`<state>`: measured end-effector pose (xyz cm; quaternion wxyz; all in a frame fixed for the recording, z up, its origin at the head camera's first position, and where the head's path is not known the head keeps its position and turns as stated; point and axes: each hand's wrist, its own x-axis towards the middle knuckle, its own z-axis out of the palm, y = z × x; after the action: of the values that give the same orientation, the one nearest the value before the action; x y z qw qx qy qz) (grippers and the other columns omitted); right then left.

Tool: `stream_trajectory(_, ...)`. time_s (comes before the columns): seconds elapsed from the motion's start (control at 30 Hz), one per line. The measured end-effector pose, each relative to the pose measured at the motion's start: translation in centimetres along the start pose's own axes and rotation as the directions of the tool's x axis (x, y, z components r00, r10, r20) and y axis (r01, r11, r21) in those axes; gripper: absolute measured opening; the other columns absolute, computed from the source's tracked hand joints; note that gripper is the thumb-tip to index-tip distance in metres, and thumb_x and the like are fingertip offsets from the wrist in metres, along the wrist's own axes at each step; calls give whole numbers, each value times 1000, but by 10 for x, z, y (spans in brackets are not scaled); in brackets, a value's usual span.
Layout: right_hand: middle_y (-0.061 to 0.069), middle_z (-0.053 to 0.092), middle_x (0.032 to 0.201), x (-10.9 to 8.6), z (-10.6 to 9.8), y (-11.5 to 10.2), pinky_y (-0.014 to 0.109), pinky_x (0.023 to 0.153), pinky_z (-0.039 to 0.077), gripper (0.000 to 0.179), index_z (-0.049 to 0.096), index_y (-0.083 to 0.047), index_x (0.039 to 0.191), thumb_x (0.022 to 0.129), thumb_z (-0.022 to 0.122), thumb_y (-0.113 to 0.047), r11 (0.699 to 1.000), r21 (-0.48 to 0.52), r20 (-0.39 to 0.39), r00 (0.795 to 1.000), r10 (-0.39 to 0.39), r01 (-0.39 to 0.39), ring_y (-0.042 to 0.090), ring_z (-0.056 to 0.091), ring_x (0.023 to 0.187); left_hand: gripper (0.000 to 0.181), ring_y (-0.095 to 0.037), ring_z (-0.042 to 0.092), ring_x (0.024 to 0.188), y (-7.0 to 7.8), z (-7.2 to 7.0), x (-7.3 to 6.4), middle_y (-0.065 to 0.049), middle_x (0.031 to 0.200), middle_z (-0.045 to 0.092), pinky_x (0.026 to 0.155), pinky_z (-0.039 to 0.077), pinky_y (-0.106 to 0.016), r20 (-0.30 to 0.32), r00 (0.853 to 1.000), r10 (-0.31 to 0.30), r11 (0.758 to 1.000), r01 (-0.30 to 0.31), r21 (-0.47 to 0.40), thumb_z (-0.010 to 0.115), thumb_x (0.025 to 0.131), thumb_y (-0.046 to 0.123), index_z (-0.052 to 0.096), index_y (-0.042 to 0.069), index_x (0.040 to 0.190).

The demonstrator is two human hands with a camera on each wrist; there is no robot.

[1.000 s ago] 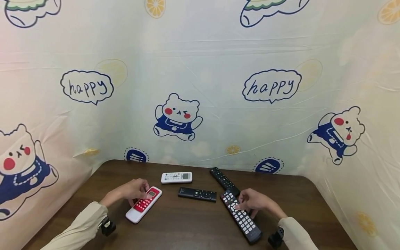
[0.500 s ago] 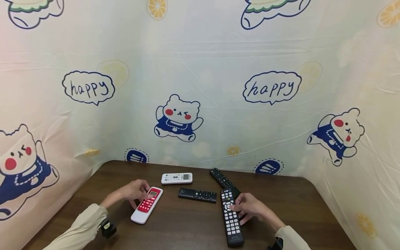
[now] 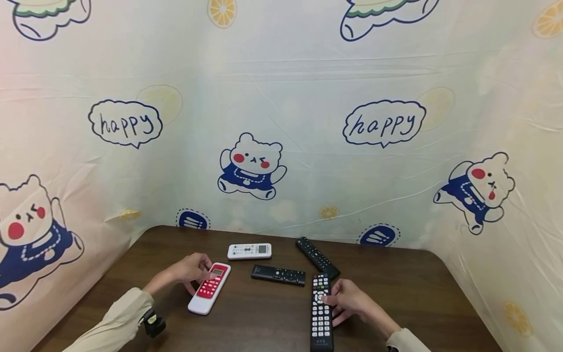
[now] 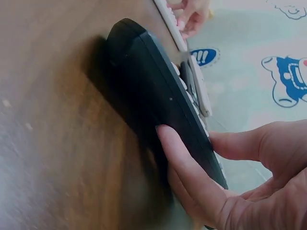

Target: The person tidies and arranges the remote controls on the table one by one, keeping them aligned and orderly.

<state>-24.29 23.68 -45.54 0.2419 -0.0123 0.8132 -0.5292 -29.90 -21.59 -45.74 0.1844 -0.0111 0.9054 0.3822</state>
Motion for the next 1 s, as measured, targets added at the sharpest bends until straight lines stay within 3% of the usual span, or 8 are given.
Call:
stream_trajectory(0.37, 14, 62, 85, -7, 8, -1, 35, 60, 66, 22, 49, 3, 101, 99, 69, -5, 998, -51, 25, 999, -28, 29, 19, 67, 66, 36, -26, 69, 83, 0, 1, 0, -16, 96, 66, 61, 66, -40, -5, 1000, -9, 1000, 9, -8, 77, 96, 15, 56, -4, 119)
stream_trajectory(0.77, 17, 62, 87, -10, 9, -5, 34, 59, 66, 18, 51, 1, 101, 98, 69, -2, 992, -120, 32, 999, 34, -30, 20, 69, 60, 36, -27, 69, 83, -2, 4, 2, -16, 98, 63, 61, 66, -40, -20, 1000, -4, 1000, 4, -14, 78, 95, 14, 57, -3, 119)
stream_trajectory(0.87, 19, 63, 90, 2, 5, 6, 38, 61, 67, 21, 52, 2, 103, 98, 71, -6, 988, -143, 31, 998, 57, -52, 24, 72, 62, 35, -26, 69, 82, -3, 5, 2, -16, 96, 63, 60, 66, -40, -29, 1000, -5, 1000, 5, -14, 79, 95, 13, 57, -3, 118)
stream_trajectory(1.0, 19, 65, 92, 47, -18, 56, 39, 60, 67, 36, 56, -2, 106, 93, 82, -22, 995, -93, 122, 991, 55, -44, 28, 76, 67, 35, -26, 69, 82, -3, 5, 0, -16, 96, 64, 60, 66, -41, -38, 999, 14, 1000, -15, -22, 79, 94, 13, 58, -5, 117)
